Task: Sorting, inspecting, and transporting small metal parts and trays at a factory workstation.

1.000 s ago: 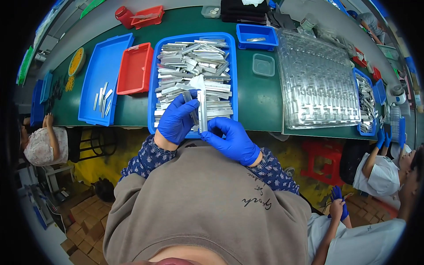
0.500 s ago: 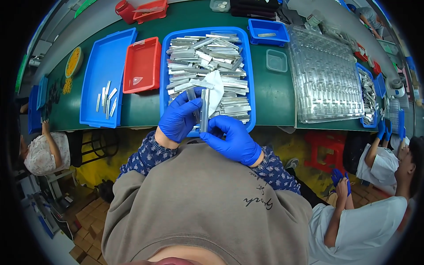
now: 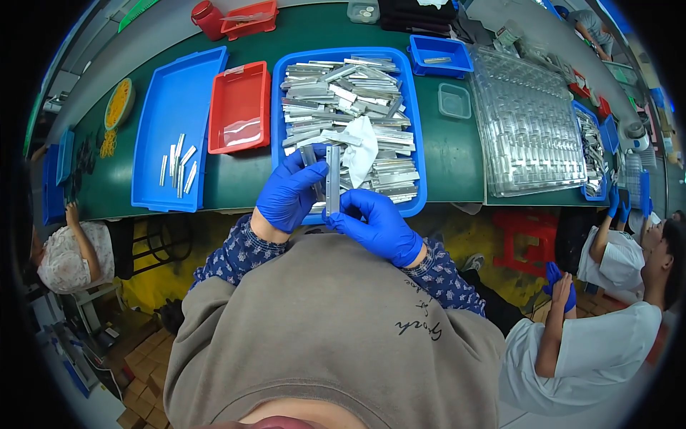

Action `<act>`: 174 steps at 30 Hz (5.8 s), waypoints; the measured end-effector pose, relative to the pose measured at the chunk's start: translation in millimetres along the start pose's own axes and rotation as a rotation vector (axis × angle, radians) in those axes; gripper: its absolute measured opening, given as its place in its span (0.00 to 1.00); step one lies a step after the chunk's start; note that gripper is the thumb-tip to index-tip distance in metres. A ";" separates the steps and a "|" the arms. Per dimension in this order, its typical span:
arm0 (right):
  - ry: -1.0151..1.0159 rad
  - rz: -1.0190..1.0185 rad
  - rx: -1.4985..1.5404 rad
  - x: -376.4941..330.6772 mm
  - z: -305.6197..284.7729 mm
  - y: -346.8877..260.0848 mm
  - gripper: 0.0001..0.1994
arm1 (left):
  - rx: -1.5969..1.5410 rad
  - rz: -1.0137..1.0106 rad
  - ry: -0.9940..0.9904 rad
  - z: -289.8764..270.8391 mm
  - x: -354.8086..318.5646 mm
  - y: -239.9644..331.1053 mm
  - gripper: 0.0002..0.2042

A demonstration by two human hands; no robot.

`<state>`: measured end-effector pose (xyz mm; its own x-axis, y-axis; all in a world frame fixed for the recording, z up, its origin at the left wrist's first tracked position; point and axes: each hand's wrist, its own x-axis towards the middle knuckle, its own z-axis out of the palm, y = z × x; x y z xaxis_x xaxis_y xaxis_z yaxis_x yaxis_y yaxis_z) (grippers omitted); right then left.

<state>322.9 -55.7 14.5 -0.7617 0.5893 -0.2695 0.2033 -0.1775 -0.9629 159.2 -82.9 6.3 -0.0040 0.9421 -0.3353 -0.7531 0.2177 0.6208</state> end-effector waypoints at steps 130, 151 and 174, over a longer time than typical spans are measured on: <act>0.487 -0.123 -0.121 -24.5 -42.9 94.6 0.09 | -0.269 -0.170 -0.161 -35.1 51.1 0.8 0.19; 0.430 -0.126 -0.120 -20.9 -50.8 114.4 0.09 | -0.134 -0.234 -0.195 -31.4 50.3 -7.6 0.23; 0.328 -0.210 -0.085 -1.6 -40.4 65.5 0.11 | -0.045 -0.296 -0.145 -11.0 35.0 -13.4 0.21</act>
<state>362.3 -36.4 -48.8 -0.5577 0.8289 -0.0437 0.1244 0.0314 -0.9917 161.9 -55.7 -21.6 0.3104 0.8668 -0.3902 -0.7362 0.4789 0.4782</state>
